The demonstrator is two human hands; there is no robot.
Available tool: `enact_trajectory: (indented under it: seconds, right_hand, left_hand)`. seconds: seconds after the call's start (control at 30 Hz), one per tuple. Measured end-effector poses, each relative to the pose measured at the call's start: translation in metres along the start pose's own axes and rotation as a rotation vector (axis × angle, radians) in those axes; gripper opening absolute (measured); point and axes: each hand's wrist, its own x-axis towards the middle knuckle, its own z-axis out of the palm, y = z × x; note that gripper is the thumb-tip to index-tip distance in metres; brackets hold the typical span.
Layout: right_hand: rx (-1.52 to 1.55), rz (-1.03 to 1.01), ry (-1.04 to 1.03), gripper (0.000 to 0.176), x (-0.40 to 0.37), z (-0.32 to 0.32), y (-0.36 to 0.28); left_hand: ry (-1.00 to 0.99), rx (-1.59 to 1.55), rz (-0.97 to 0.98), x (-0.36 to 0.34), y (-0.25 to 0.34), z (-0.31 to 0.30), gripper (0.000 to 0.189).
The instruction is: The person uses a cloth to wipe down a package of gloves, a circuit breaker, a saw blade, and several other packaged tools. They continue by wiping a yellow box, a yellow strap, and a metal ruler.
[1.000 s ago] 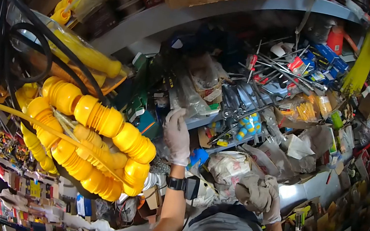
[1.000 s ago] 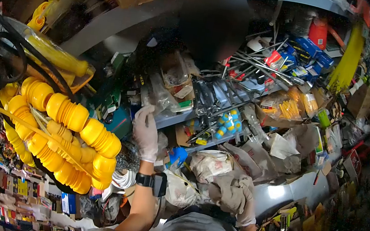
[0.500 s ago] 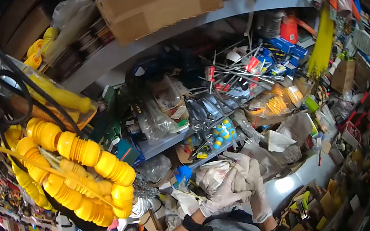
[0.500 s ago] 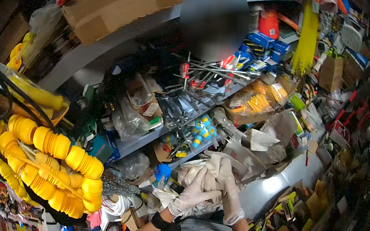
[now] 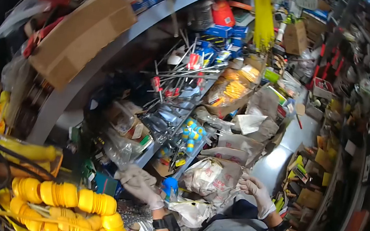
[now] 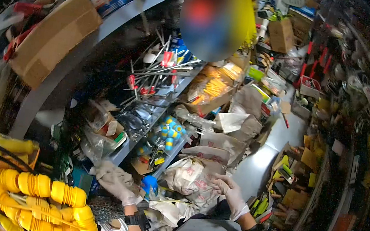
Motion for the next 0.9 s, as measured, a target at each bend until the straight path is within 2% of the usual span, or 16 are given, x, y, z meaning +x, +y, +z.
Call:
enact_trajectory:
  seconds: [0.07,0.13,0.2,0.27,0.43,0.5,0.57,0.6,0.67,0.7,0.73,0.77,0.8,0.83,0.87,0.9]
  right_hand:
    - [0.034,-0.01,0.041,0.04,-0.004,-0.011,0.006]
    - [0.028,0.001,0.086,0.039,-0.011,-0.012,0.009]
    - [0.017,0.011,0.127,0.038,-0.016,-0.015,0.013]
    - [-0.027,-0.006,0.058,0.037,-0.019,-0.018,0.026]
    - [-0.028,0.01,0.078,0.035,-0.029,-0.004,0.037]
    - [-0.023,0.023,0.073,0.035,-0.023,-0.01,0.057]
    - [0.017,0.007,0.071,0.03,-0.03,-0.008,0.064]
    - [0.041,0.009,0.091,0.03,-0.036,-0.004,0.06]
    - [0.082,-0.021,0.109,0.029,-0.047,0.004,0.049]
    - [-0.011,-0.037,0.125,0.032,-0.048,0.001,0.057]
    - [-0.104,-0.052,0.147,0.035,-0.05,-0.002,0.063]
    - [-0.175,-0.06,0.161,0.047,-0.055,0.002,0.053]
    - [-0.154,-0.003,0.137,0.055,-0.061,0.009,0.034]
    - [-0.133,0.051,0.11,0.064,-0.067,0.013,0.021]
    - [-0.324,-0.188,0.111,0.081,-0.056,0.004,0.042]
    - [-0.242,-0.174,0.109,0.084,-0.054,0.003,0.047]
  left_hand:
    - [0.035,-0.028,-0.012,0.013,-0.023,-0.002,0.063]
    - [-0.014,0.34,-0.015,0.02,-0.061,0.0,0.065]
    - [-0.118,0.464,0.084,0.025,-0.074,0.001,0.069]
    - [-0.148,0.419,0.084,0.024,-0.08,0.003,0.07]
    - [-0.237,0.163,0.0,0.013,-0.056,-0.004,0.072]
    - [-0.299,0.016,-0.08,0.004,-0.04,-0.005,0.072]
    - [-0.4,-0.073,-0.249,-0.009,-0.011,-0.009,0.073]
    - [-0.446,-0.217,-0.353,-0.019,-0.025,-0.011,0.075]
    - [-0.447,-0.173,-0.597,-0.056,0.02,-0.006,0.073]
    - [-0.399,-0.216,-0.741,-0.083,0.041,-0.003,0.069]
    - [-0.584,-0.1,-0.514,-0.094,-0.01,-0.008,0.068]
    - [-0.771,0.006,-0.278,-0.105,-0.059,-0.011,0.066]
    - [-0.9,-0.174,-0.63,-0.128,-0.043,-0.005,0.051]
    - [-1.104,-0.251,-0.685,-0.15,-0.028,-0.002,0.049]
    - [-1.301,-0.332,-0.739,-0.164,-0.012,0.002,0.046]
    - [-1.527,-0.349,-0.997,-0.171,0.018,0.009,0.051]
